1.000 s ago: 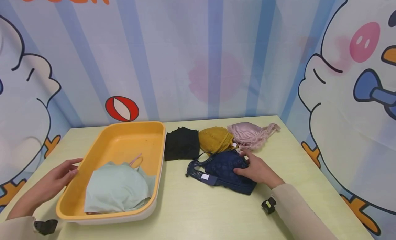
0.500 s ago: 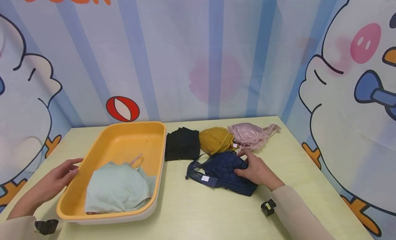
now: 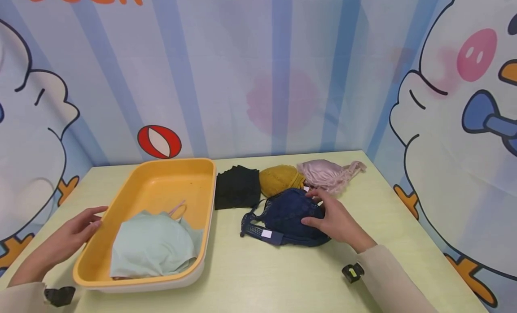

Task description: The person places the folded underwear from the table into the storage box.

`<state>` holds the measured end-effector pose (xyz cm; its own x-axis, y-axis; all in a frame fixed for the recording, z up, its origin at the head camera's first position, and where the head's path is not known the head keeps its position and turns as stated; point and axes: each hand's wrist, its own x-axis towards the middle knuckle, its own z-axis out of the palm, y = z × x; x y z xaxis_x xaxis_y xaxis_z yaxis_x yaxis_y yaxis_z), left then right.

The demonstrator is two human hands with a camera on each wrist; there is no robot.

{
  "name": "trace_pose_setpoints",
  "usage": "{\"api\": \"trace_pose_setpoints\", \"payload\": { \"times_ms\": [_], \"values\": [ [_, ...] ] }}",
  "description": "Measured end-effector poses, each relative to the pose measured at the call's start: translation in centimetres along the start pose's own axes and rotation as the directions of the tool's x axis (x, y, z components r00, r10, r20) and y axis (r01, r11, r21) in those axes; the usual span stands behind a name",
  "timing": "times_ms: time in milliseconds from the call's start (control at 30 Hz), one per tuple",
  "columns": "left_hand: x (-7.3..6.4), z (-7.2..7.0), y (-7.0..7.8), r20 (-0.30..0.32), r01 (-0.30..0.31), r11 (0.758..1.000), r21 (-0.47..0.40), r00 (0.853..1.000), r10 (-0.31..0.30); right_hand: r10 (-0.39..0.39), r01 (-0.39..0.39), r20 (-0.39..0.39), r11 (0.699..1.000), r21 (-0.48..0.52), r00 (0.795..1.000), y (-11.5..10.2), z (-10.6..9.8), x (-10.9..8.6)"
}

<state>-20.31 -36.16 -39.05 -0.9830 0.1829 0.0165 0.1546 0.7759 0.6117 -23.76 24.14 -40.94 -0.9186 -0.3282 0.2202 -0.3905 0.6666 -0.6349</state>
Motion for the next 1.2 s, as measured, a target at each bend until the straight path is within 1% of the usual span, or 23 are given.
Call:
{"api": "trace_pose_setpoints", "payload": {
  "times_ms": [167, 467, 667, 800, 867, 1000, 1133, 1200],
  "values": [
    [-0.1, 0.1, 0.1, -0.005, -0.006, 1.0, -0.008, 1.0, 0.006, 0.003, -0.003, -0.019, 1.0, 0.001, 1.0, -0.3, -0.4, -0.4],
    [-0.1, 0.0, 0.2, -0.007, -0.012, 1.0, -0.004, 1.0, 0.012, 0.004, -0.004, -0.027, 1.0, -0.005, 1.0, -1.1, -0.7, -0.7],
    [-0.1, 0.1, 0.2, -0.009, -0.008, 1.0, -0.005, 1.0, 0.008, 0.027, -0.027, -0.011, 0.999, -0.035, 1.0, -1.8, -0.9, -0.8],
    [0.0, 0.1, 0.2, -0.009, -0.013, 1.0, -0.007, 1.0, 0.013, 0.021, -0.021, -0.009, 0.999, -0.032, 1.0, -2.3, -0.9, -0.9],
    [0.0, 0.1, 0.2, -0.009, -0.016, 1.0, -0.005, 1.0, 0.016, 0.002, -0.003, -0.018, 1.0, -0.028, 1.0, -2.5, -0.8, -0.9],
    [-0.1, 0.0, 0.1, -0.01, -0.017, 1.0, -0.003, 1.0, 0.017, -0.072, 0.07, -0.061, 0.997, -0.028, 0.996, -3.1, -0.5, -0.9],
    [-0.1, 0.1, 0.2, -0.012, -0.01, 1.0, -0.003, 1.0, 0.01, -0.137, 0.131, -0.132, 0.99, -0.05, 0.982, -3.7, -0.4, -0.9],
    [-0.1, 0.1, 0.2, -0.011, -0.008, 1.0, -0.004, 1.0, 0.008, -0.162, 0.153, -0.176, 0.986, -0.064, 0.971, -4.1, -0.5, -0.9]
  ]
}}
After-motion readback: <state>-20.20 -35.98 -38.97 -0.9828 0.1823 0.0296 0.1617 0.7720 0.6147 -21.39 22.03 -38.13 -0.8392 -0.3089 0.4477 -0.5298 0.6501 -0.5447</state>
